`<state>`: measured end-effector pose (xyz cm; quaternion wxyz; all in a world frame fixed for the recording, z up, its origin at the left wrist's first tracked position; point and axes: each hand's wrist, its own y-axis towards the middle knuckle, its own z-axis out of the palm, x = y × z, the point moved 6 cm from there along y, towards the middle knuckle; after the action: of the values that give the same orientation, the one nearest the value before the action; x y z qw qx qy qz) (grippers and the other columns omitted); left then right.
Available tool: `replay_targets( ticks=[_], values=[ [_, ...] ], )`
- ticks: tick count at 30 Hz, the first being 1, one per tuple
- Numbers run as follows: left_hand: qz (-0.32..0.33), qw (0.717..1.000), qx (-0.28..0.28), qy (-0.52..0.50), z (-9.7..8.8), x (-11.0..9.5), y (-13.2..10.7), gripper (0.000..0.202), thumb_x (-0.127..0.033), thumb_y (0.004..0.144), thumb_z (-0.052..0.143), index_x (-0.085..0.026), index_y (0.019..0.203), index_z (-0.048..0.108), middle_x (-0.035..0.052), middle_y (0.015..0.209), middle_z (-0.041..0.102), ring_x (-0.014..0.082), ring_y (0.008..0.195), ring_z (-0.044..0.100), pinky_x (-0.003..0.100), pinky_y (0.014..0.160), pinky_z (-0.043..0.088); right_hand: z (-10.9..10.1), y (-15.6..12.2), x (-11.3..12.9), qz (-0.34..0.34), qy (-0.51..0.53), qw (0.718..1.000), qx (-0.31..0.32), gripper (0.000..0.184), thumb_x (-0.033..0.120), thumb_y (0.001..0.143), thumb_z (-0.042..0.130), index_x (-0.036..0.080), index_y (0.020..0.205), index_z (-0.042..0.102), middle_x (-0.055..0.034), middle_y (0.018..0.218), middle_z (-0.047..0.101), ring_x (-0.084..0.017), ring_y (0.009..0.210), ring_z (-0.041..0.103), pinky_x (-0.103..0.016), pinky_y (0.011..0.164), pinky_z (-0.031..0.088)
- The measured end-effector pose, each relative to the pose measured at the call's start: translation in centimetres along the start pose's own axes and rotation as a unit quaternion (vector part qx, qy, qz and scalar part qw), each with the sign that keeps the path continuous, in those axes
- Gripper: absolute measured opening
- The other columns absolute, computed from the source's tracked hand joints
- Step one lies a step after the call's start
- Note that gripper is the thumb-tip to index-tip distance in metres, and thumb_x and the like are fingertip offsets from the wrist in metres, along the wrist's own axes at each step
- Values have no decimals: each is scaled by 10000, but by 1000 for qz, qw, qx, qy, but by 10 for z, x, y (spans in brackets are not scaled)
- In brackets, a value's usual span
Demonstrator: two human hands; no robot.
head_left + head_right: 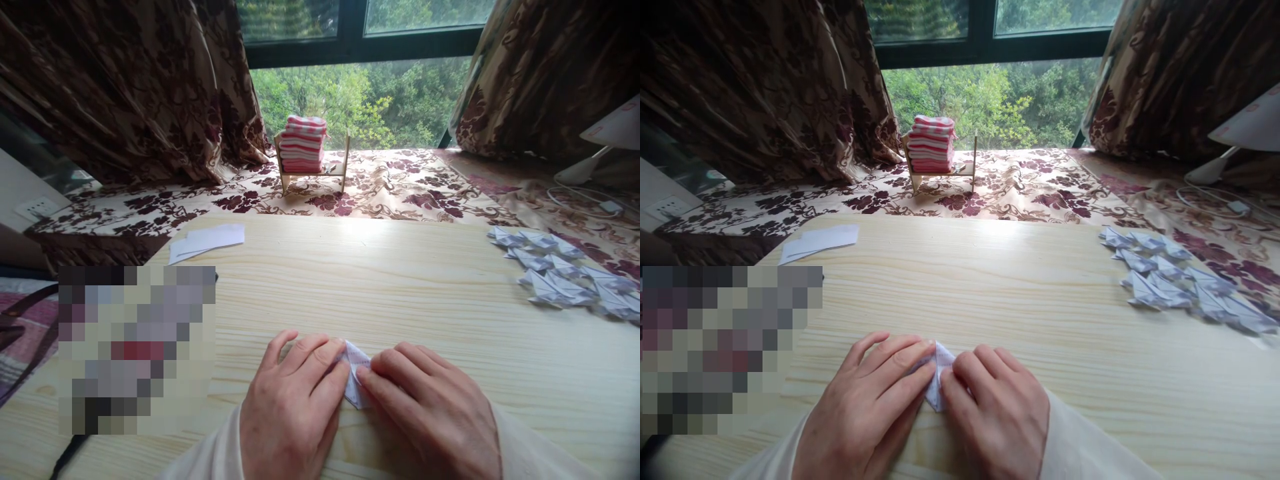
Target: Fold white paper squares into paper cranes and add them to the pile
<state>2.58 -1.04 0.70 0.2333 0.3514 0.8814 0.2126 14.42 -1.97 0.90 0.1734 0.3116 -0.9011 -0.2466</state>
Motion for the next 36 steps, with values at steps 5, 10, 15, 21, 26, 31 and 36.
replay_targets(
  ticks=[5,10,15,21,26,31,36],
  values=[
    [-5,1000,11,-7,1,1,1,309,-228,923,336,-202,986,637,19,1106,659,191,1030,541,394,951,270,2,-1,1,-7,-5,1000,-8,331,157,919,342,177,718,604,-24,614,523,-150,566,402,-317,554,252],
    [5,999,34,5,-4,-1,4,294,-215,919,352,-187,976,639,26,1101,660,190,1027,547,385,947,282,1,1,3,-23,-16,1000,-8,369,145,923,328,167,675,601,-23,602,516,-144,561,397,-318,540,256],
    [0,998,57,4,-8,-3,7,275,-201,913,373,-171,984,637,34,1110,655,207,1027,552,389,941,294,-2,4,4,-33,-13,999,1,356,128,919,354,155,673,609,-18,591,521,-136,557,395,-311,525,267],
    [2,999,51,2,-6,-2,6,272,-201,914,375,-171,988,636,37,1104,656,203,1024,547,385,946,287,-5,7,6,-47,-13,999,19,332,137,920,366,153,697,612,-14,599,529,-133,560,408,-305,524,270],
    [9,1000,11,-12,-4,1,3,294,-218,923,346,-180,959,635,34,1076,658,194,1014,543,395,942,284,7,-3,3,-39,-15,998,37,279,158,914,386,163,738,603,-19,637,532,-138,585,406,-301,534,267],
    [1,1000,27,0,-3,-1,5,254,-198,912,377,-179,942,629,26,1059,661,190,1001,552,398,937,293,16,-10,0,-7,-3,998,66,231,181,908,417,180,752,588,-14,678,527,-139,623,415,-302,559,282],
    [-2,999,38,6,-7,-4,7,221,-180,902,401,-179,914,622,15,1063,658,186,1002,556,402,939,298,5,-3,4,-29,-11,999,34,234,147,899,423,163,731,586,-11,647,520,-134,595,400,-298,529,263]
  ],
)
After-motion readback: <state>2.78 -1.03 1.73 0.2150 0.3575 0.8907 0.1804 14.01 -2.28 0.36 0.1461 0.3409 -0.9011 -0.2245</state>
